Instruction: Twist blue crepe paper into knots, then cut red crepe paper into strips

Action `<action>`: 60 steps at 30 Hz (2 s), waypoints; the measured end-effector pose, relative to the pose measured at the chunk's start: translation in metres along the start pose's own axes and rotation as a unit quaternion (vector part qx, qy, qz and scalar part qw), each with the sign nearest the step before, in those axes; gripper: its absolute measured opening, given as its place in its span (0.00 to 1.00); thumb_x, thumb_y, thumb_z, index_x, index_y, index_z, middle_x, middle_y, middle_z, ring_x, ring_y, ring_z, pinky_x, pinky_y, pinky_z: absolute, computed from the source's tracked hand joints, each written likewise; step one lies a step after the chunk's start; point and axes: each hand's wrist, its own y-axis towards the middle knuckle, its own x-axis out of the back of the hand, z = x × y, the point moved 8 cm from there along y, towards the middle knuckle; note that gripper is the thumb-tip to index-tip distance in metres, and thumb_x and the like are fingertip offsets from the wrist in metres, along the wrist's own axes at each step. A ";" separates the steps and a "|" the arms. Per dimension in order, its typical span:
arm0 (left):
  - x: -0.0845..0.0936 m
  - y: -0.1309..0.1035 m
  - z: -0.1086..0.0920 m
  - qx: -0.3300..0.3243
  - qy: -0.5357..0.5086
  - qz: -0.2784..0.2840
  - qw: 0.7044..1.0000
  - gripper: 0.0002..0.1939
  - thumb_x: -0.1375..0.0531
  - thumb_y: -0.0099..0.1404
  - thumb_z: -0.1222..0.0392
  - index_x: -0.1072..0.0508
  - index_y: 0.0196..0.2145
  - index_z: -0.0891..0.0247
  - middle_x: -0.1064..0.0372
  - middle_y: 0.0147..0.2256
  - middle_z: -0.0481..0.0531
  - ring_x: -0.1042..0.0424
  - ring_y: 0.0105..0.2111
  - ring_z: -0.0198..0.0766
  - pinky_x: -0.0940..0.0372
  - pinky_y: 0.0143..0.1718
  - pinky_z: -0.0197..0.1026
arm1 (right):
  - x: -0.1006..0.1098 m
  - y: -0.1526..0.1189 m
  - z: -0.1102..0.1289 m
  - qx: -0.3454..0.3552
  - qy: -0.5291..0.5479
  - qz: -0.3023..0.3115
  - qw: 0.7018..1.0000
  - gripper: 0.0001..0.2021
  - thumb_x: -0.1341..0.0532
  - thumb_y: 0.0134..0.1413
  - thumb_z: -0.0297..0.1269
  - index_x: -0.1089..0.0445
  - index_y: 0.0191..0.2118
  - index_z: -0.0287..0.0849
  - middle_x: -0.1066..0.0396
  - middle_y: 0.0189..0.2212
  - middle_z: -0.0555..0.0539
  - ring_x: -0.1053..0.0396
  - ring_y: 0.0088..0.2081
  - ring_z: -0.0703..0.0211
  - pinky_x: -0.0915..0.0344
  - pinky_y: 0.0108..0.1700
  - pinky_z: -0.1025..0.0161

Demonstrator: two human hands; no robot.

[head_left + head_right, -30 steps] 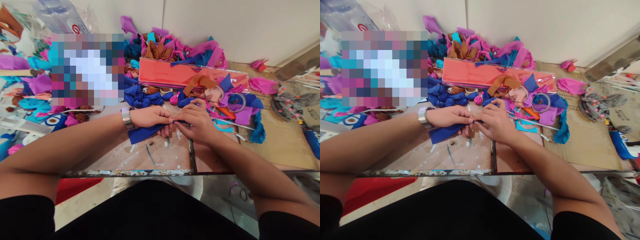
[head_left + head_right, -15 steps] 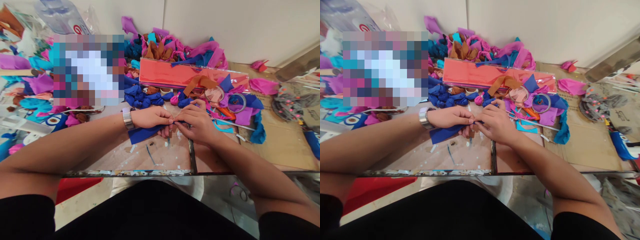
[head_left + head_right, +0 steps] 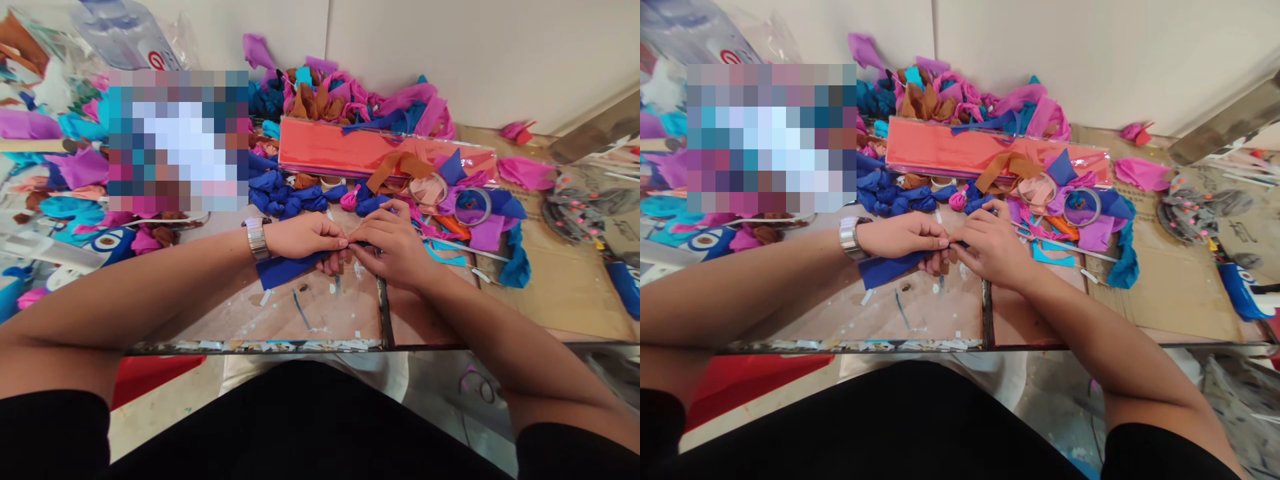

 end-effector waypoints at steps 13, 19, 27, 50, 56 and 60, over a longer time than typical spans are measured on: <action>0.002 -0.002 -0.005 -0.006 -0.006 -0.005 1.000 0.20 0.33 0.71 0.44 0.22 0.35 0.67 0.19 0.29 0.55 0.21 0.26 0.32 0.28 0.32 0.32 | 0.001 -0.001 -0.003 -0.007 -0.002 0.006 1.000 0.05 0.36 0.69 0.37 0.22 0.45 0.49 0.18 0.37 0.47 0.25 0.44 0.50 0.36 0.51 0.48; 0.001 -0.002 -0.005 -0.015 0.022 -0.008 1.000 0.20 0.35 0.73 0.44 0.23 0.37 0.67 0.19 0.31 0.55 0.21 0.28 0.32 0.28 0.32 0.31 | 0.001 -0.002 -0.003 -0.014 0.003 -0.002 1.000 0.04 0.37 0.69 0.37 0.23 0.44 0.48 0.18 0.37 0.48 0.26 0.44 0.51 0.37 0.52 0.48; -0.001 -0.006 -0.010 -0.035 0.103 -0.069 0.992 0.18 0.42 0.77 0.48 0.25 0.36 0.64 0.19 0.32 0.53 0.20 0.29 0.35 0.27 0.32 0.34 | -0.001 -0.001 -0.004 -0.036 -0.004 0.009 0.999 0.04 0.38 0.70 0.37 0.24 0.43 0.45 0.19 0.38 0.46 0.26 0.43 0.49 0.38 0.52 0.49; -0.017 -0.026 -0.045 -0.151 0.619 -0.236 0.733 0.16 0.49 0.79 0.54 0.23 0.41 0.61 0.22 0.31 0.51 0.28 0.28 0.37 0.49 0.28 0.40 | 0.001 0.002 0.002 -0.034 0.028 0.010 0.999 0.05 0.46 0.72 0.35 0.33 0.42 0.45 0.22 0.38 0.44 0.28 0.43 0.48 0.44 0.56 0.44; -0.007 -0.026 -0.048 -0.151 0.515 -0.240 0.809 0.19 0.47 0.78 0.52 0.23 0.34 0.61 0.26 0.27 0.49 0.30 0.27 0.35 0.43 0.32 0.39 | 0.005 0.000 -0.001 -0.045 0.015 -0.015 0.999 0.04 0.40 0.71 0.39 0.30 0.44 0.46 0.20 0.39 0.45 0.26 0.46 0.48 0.44 0.56 0.45; -0.006 -0.024 -0.044 -0.154 0.487 -0.225 0.830 0.18 0.46 0.78 0.52 0.23 0.35 0.61 0.25 0.27 0.48 0.29 0.27 0.34 0.42 0.33 0.39 | 0.005 0.000 0.000 -0.036 0.013 -0.015 0.999 0.03 0.40 0.71 0.37 0.30 0.43 0.46 0.20 0.38 0.46 0.26 0.46 0.48 0.44 0.57 0.44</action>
